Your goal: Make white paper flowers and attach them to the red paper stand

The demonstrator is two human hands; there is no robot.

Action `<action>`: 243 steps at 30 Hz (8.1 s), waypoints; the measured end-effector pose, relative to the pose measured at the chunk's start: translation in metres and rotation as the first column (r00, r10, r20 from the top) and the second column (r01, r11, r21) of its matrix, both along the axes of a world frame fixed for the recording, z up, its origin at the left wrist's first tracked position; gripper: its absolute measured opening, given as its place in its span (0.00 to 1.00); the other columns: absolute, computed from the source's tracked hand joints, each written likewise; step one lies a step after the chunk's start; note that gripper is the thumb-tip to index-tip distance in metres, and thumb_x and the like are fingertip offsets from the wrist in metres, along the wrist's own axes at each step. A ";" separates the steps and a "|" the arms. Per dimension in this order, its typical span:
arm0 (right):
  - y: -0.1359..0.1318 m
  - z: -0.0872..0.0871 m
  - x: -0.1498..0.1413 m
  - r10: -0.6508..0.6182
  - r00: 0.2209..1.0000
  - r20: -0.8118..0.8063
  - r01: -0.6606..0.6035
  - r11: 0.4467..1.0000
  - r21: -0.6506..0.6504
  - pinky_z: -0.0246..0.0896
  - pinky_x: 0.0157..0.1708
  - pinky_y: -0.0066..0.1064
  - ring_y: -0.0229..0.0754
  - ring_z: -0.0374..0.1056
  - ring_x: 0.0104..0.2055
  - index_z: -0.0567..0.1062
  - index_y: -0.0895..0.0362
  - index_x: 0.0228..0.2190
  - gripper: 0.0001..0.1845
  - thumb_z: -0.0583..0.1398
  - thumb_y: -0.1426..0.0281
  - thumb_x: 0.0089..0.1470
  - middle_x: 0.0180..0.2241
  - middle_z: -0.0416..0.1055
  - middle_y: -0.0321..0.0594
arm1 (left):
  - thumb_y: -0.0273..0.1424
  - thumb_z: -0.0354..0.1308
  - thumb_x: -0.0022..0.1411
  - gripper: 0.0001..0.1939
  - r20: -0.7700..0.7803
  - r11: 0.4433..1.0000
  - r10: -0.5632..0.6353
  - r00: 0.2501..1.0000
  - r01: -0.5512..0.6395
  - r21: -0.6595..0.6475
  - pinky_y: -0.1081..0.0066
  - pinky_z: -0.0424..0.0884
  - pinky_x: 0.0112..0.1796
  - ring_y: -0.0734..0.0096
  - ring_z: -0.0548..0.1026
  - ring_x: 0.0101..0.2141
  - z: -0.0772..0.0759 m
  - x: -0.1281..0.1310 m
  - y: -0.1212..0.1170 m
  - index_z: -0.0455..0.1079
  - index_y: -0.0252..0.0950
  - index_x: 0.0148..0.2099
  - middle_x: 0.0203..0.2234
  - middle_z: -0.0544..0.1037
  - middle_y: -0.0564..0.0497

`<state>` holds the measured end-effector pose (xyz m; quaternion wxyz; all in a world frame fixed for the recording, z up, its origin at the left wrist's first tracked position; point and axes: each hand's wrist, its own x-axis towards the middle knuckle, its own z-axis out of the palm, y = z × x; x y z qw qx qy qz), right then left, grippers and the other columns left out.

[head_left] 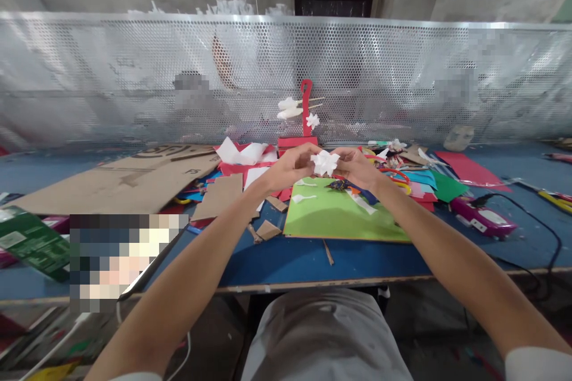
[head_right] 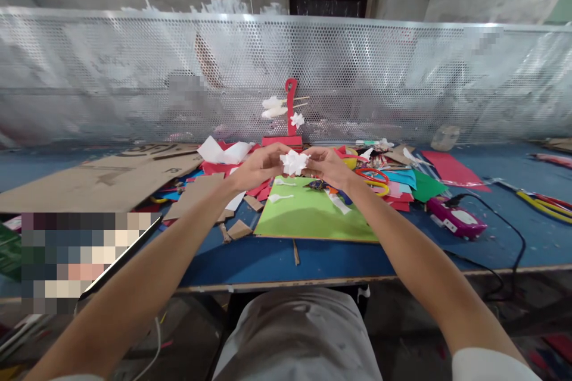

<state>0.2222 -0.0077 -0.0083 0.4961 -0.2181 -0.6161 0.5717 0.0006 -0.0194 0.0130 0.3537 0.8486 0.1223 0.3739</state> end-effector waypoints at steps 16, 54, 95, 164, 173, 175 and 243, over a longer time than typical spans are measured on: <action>0.010 -0.006 0.002 -0.076 0.994 0.073 0.083 0.992 -0.093 0.74 0.43 0.28 0.36 0.76 0.34 0.80 0.58 0.32 0.13 0.72 0.69 0.42 0.32 0.79 0.41 | 0.31 0.51 0.62 0.16 -0.569 0.755 0.647 0.507 -0.325 0.569 0.70 0.69 0.37 0.63 0.77 0.39 -0.040 -0.024 0.045 0.70 0.39 0.52 0.40 0.79 0.48; 0.007 -0.008 -0.007 -0.152 0.987 0.046 0.158 0.972 -0.174 0.74 0.43 0.29 0.36 0.76 0.33 0.79 0.58 0.29 0.10 0.72 0.71 0.42 0.31 0.78 0.39 | 0.24 0.46 0.68 0.13 0.006 0.414 0.568 0.823 -0.292 0.862 0.65 0.69 0.44 0.67 0.71 0.40 -0.010 -0.003 -0.001 0.71 0.39 0.46 0.38 0.73 0.46; -0.001 -0.004 -0.006 -0.009 1.000 0.017 0.010 0.999 -0.030 0.69 0.30 0.23 0.32 0.70 0.26 0.77 0.55 0.28 0.15 0.74 0.67 0.36 0.25 0.74 0.32 | 0.34 0.66 0.56 0.31 0.099 0.790 0.391 0.915 -0.389 0.474 0.59 0.68 0.50 0.60 0.70 0.49 -0.015 0.019 -0.012 0.60 0.40 0.60 0.49 0.69 0.43; 0.015 -0.006 0.000 -0.224 0.973 -0.051 0.229 0.968 0.107 0.72 0.41 0.31 0.35 0.74 0.32 0.79 0.54 0.32 0.17 0.73 0.63 0.38 0.29 0.77 0.34 | 0.31 0.63 0.47 0.06 -0.636 0.971 0.161 0.755 -0.238 -0.037 0.76 0.62 0.26 0.71 0.73 0.25 -0.029 -0.034 0.043 0.75 0.38 0.31 0.23 0.77 0.52; 0.007 -0.005 -0.011 -0.374 0.925 0.064 0.337 0.887 0.314 0.70 0.36 0.33 0.39 0.73 0.32 0.80 0.53 0.33 0.16 0.70 0.59 0.43 0.31 0.77 0.37 | 0.33 0.63 0.52 0.07 -0.356 0.913 0.168 0.919 -0.281 -0.297 0.73 0.69 0.31 0.72 0.74 0.28 -0.023 -0.003 0.018 0.75 0.36 0.33 0.27 0.78 0.49; 0.004 -0.003 -0.013 -0.390 0.916 0.097 0.335 0.873 0.354 0.69 0.34 0.32 0.39 0.72 0.31 0.80 0.53 0.33 0.14 0.70 0.60 0.44 0.30 0.76 0.37 | 0.33 0.65 0.51 0.07 -0.289 0.871 0.210 0.934 -0.313 -0.379 0.73 0.69 0.31 0.73 0.73 0.27 -0.023 0.001 0.015 0.75 0.35 0.33 0.27 0.77 0.49; -0.003 -0.007 -0.019 -0.096 0.979 0.180 0.088 0.995 0.050 0.69 0.49 0.35 0.40 0.75 0.39 0.77 0.56 0.35 0.16 0.71 0.67 0.42 0.35 0.77 0.39 | 0.37 0.64 0.54 0.13 0.003 0.899 0.435 0.900 -0.434 0.052 0.76 0.61 0.26 0.78 0.66 0.23 -0.010 0.005 0.010 0.75 0.32 0.37 0.25 0.74 0.53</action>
